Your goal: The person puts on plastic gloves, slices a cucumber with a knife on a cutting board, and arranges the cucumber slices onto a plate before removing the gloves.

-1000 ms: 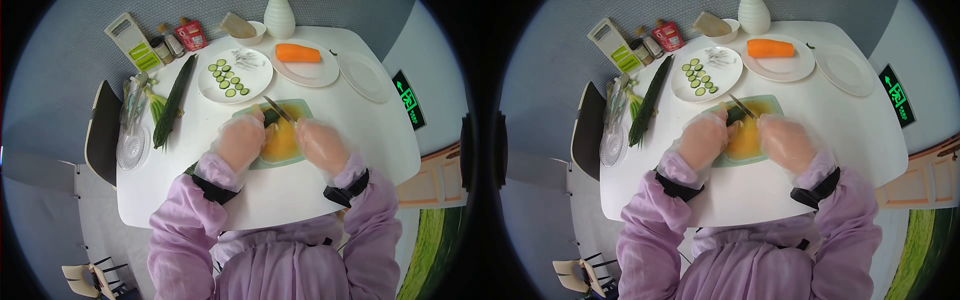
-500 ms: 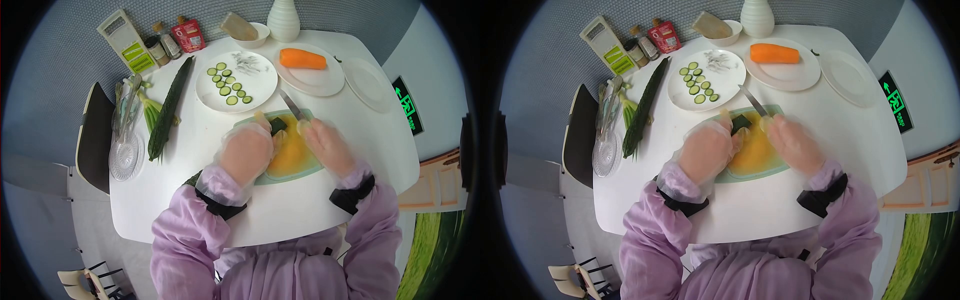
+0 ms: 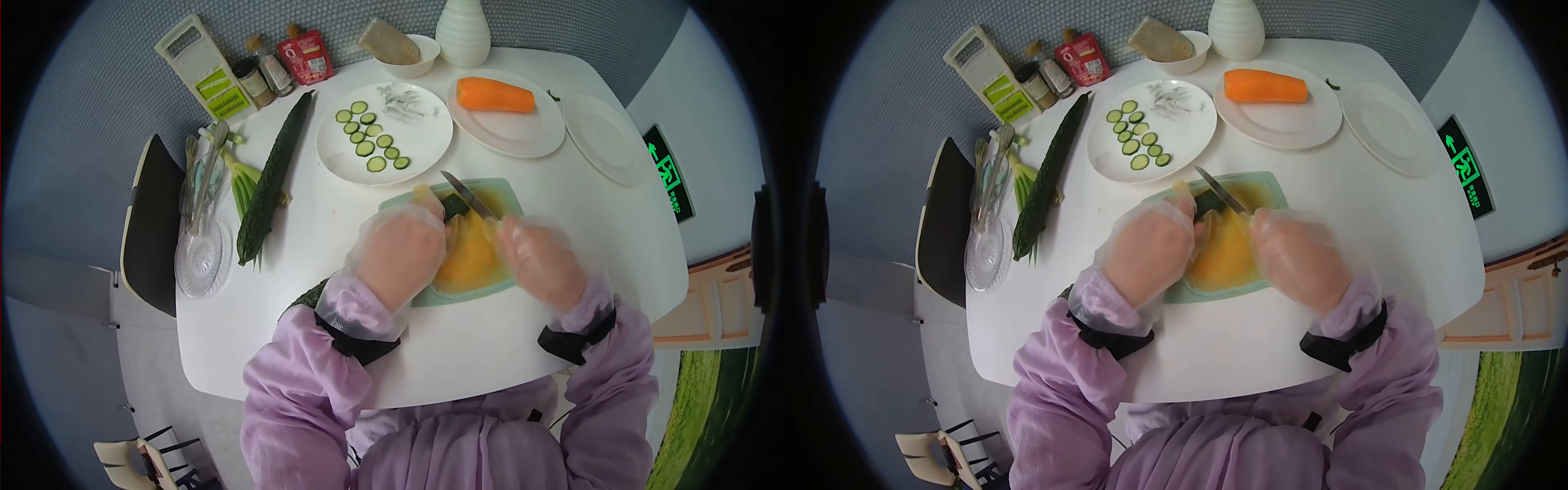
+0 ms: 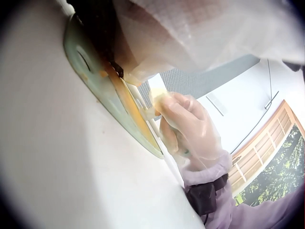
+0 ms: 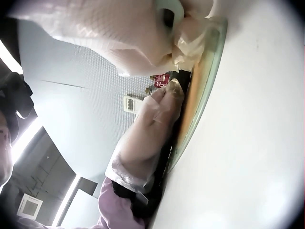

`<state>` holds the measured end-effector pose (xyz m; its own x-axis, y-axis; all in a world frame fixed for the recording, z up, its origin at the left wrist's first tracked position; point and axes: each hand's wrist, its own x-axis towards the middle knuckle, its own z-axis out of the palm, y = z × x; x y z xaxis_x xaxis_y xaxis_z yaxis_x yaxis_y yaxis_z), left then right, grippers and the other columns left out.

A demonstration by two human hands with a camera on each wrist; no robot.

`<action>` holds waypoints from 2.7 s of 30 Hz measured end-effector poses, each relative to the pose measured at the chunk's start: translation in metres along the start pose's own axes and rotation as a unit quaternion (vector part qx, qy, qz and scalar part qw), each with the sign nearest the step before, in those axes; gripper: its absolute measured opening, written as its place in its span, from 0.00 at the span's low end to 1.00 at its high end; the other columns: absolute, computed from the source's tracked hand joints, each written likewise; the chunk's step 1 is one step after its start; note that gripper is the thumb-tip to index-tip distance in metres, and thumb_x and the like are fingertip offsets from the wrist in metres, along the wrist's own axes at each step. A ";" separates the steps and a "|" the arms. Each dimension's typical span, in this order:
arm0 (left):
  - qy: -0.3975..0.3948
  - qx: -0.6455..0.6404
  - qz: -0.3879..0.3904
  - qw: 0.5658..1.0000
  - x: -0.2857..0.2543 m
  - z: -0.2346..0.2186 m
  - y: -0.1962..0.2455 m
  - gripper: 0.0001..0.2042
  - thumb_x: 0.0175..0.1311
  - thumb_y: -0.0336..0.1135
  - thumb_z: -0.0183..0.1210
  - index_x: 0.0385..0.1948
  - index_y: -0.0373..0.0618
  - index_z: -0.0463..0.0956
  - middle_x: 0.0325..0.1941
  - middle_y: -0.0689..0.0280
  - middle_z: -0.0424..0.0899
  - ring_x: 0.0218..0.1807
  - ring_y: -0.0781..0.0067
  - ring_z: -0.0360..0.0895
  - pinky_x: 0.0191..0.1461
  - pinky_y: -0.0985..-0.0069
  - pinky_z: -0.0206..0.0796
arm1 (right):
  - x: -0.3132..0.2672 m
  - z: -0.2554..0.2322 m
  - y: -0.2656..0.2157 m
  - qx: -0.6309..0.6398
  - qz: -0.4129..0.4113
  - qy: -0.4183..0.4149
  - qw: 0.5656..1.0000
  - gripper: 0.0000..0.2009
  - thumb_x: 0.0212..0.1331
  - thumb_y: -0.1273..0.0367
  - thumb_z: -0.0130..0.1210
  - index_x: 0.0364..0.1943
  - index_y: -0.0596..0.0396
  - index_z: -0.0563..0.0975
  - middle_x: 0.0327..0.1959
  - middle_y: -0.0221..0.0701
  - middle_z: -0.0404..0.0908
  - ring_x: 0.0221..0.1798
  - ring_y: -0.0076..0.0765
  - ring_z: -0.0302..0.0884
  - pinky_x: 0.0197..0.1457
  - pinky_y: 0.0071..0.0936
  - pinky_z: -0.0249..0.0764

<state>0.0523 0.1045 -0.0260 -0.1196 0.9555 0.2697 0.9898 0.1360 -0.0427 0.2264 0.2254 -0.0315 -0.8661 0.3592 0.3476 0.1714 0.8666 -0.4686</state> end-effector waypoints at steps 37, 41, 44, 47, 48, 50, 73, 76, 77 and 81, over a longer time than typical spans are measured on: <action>0.003 -0.094 -0.010 0.996 -0.001 0.000 -0.004 0.13 0.60 0.38 0.51 0.35 0.35 0.67 0.24 0.57 0.75 0.28 0.56 0.75 0.31 0.64 0.67 | 0.004 -0.001 -0.007 -0.086 0.011 -0.018 0.996 0.04 0.56 0.72 0.49 0.26 0.55 0.71 0.20 0.41 0.72 0.25 0.53 0.70 0.27 0.43 0.66; 0.004 -0.109 -0.009 0.994 0.000 0.000 -0.004 0.13 0.60 0.38 0.52 0.35 0.35 0.67 0.24 0.57 0.75 0.29 0.56 0.75 0.32 0.63 0.67 | -0.001 -0.001 -0.004 -0.012 -0.014 0.004 1.000 0.02 0.54 0.75 0.50 0.27 0.55 0.71 0.20 0.39 0.71 0.26 0.52 0.70 0.29 0.41 0.66; 0.016 -0.127 -0.006 0.992 0.000 0.000 -0.005 0.14 0.59 0.38 0.52 0.35 0.34 0.67 0.24 0.57 0.75 0.28 0.55 0.75 0.32 0.63 0.67 | 0.001 -0.002 -0.005 -0.042 -0.010 -0.004 0.999 0.01 0.53 0.75 0.51 0.27 0.54 0.71 0.20 0.39 0.71 0.26 0.52 0.70 0.29 0.40 0.66; 0.019 -0.092 0.007 0.996 -0.001 0.007 -0.006 0.14 0.59 0.38 0.52 0.35 0.34 0.67 0.24 0.57 0.75 0.28 0.55 0.75 0.32 0.63 0.67 | 0.001 0.001 -0.005 0.010 -0.017 0.026 0.999 0.01 0.53 0.75 0.51 0.27 0.54 0.71 0.21 0.39 0.71 0.26 0.52 0.70 0.29 0.40 0.67; 0.018 -0.093 0.010 0.995 0.000 0.008 -0.006 0.14 0.59 0.38 0.52 0.35 0.34 0.67 0.24 0.57 0.75 0.28 0.55 0.75 0.32 0.63 0.67 | 0.000 0.002 -0.006 0.066 -0.027 0.059 0.996 0.01 0.52 0.75 0.50 0.27 0.54 0.71 0.21 0.39 0.71 0.26 0.53 0.70 0.29 0.40 0.67; 0.003 -0.098 0.003 0.995 0.000 0.006 -0.006 0.14 0.59 0.38 0.52 0.35 0.34 0.66 0.24 0.57 0.75 0.28 0.55 0.74 0.32 0.63 0.67 | -0.001 0.003 -0.007 0.047 -0.014 0.058 0.997 0.01 0.52 0.75 0.50 0.27 0.54 0.71 0.22 0.40 0.72 0.27 0.53 0.70 0.30 0.41 0.67; 0.009 -0.099 0.022 0.995 0.002 0.005 -0.006 0.14 0.59 0.37 0.53 0.33 0.32 0.66 0.22 0.54 0.74 0.26 0.53 0.73 0.31 0.63 0.65 | -0.012 0.015 0.022 0.026 -0.061 0.004 0.998 0.02 0.50 0.76 0.51 0.29 0.56 0.73 0.28 0.37 0.74 0.32 0.48 0.72 0.34 0.38 0.69; -0.003 -0.104 0.016 0.994 0.003 0.003 -0.005 0.14 0.59 0.36 0.53 0.34 0.32 0.65 0.22 0.55 0.73 0.26 0.54 0.73 0.31 0.63 0.65 | -0.015 0.010 0.022 -0.049 -0.074 -0.033 0.996 0.04 0.49 0.76 0.52 0.31 0.56 0.74 0.30 0.36 0.74 0.33 0.48 0.72 0.36 0.38 0.70; -0.008 -0.104 0.015 0.994 0.003 0.003 -0.005 0.14 0.59 0.36 0.52 0.34 0.31 0.65 0.22 0.55 0.73 0.26 0.55 0.73 0.31 0.63 0.65 | -0.017 0.010 0.025 0.002 -0.085 -0.011 0.996 0.05 0.50 0.76 0.53 0.32 0.57 0.74 0.31 0.36 0.75 0.34 0.47 0.72 0.38 0.38 0.70; -0.001 -0.098 0.015 0.995 0.003 0.004 -0.005 0.14 0.59 0.36 0.52 0.34 0.31 0.65 0.21 0.55 0.73 0.25 0.54 0.72 0.31 0.63 0.64 | -0.027 0.015 0.038 0.121 -0.104 0.052 0.986 0.05 0.54 0.76 0.53 0.35 0.59 0.74 0.35 0.38 0.76 0.38 0.46 0.74 0.43 0.35 0.71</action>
<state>0.0464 0.1076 -0.0288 -0.0896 0.9589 0.2693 0.9891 0.0539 0.1373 0.2491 0.2436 -0.0707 -0.8154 0.2266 0.5327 -0.1334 0.8219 -0.5539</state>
